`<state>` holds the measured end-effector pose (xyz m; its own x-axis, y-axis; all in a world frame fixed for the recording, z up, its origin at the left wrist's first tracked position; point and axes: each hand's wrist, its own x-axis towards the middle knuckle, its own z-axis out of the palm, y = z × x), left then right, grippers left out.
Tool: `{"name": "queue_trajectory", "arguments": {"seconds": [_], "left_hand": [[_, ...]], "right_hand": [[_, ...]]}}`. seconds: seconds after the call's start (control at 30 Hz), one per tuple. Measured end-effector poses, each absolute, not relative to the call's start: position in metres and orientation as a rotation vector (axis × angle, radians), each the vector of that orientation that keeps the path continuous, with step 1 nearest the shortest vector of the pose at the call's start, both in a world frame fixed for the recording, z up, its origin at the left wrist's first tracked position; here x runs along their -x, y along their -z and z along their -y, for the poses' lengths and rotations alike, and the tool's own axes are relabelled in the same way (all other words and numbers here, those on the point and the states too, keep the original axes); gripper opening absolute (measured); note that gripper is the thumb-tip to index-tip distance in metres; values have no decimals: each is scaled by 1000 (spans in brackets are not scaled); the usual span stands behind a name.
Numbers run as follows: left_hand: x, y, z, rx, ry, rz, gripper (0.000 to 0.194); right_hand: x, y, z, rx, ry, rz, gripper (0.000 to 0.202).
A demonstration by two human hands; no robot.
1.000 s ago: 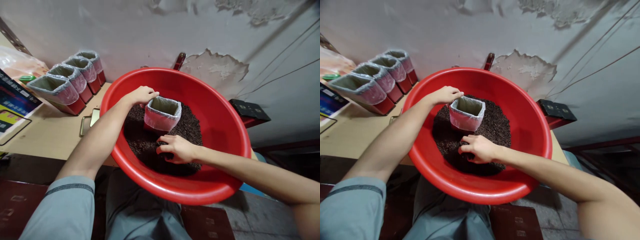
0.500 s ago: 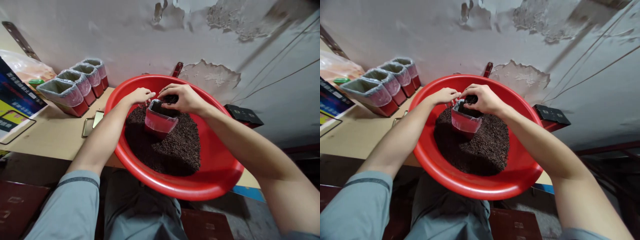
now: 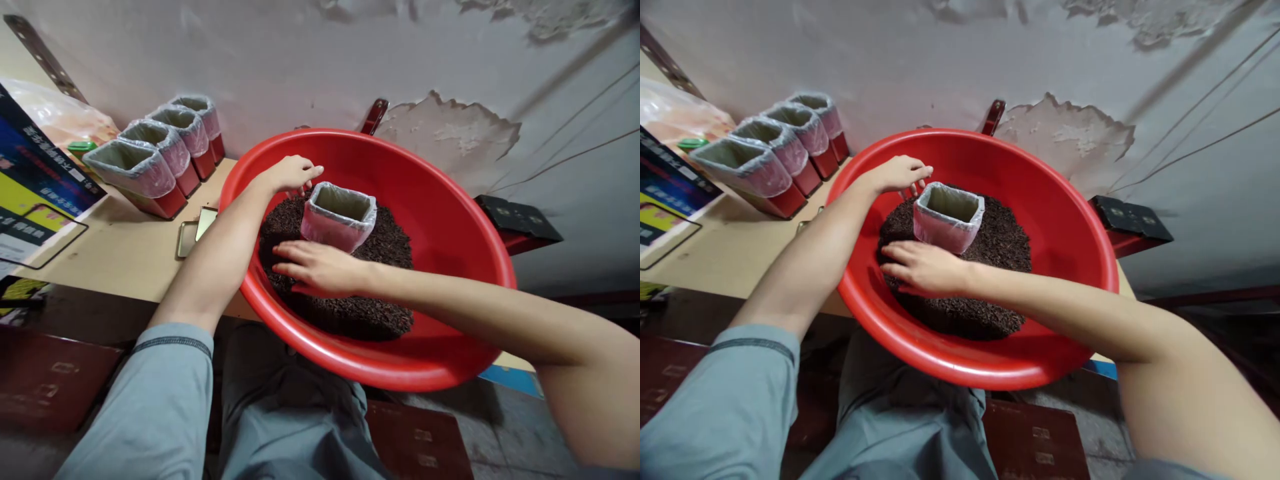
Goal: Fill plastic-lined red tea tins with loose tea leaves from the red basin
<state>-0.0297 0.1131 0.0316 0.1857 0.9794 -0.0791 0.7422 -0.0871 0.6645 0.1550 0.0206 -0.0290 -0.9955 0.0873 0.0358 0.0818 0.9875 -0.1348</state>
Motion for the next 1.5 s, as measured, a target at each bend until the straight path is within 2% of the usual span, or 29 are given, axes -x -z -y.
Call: {"name": "queue_trajectory", "arguments": {"seconds": [0.1,0.2,0.4,0.57,0.8,1.0,1.17,1.33,1.5], "left_hand": [[30,-30,-112,-1899,-525,-1606,38],[28,-28,-111,-1927,-486,-1620,40],[25,-27,-114,-1960,-405,-1605,42],[25,-27,-114,-2002,-391,-1613,43],[24,-27,-114,-1998,-383,-1606,43],[24,-30,-112,-2011,-363,-1591,43],[24,-34,-109,-1979,-361,-1597,44],[26,-33,-111,-1972,-395,-1587,44],[29,-30,-116,-1956,-398,-1593,39]], "right_hand": [[-140,76,-11,280,-255,3339,78],[-137,92,-10,490,-228,3443,81],[-154,72,-4,398,-237,3549,76],[-162,68,1,496,-216,3550,79],[-174,54,10,591,-352,3659,79],[-172,46,13,581,-354,3784,96],[-182,48,10,445,-283,3707,76],[-201,35,-9,355,-579,3575,58],[-214,-22,-35,322,-917,3115,46]]}}
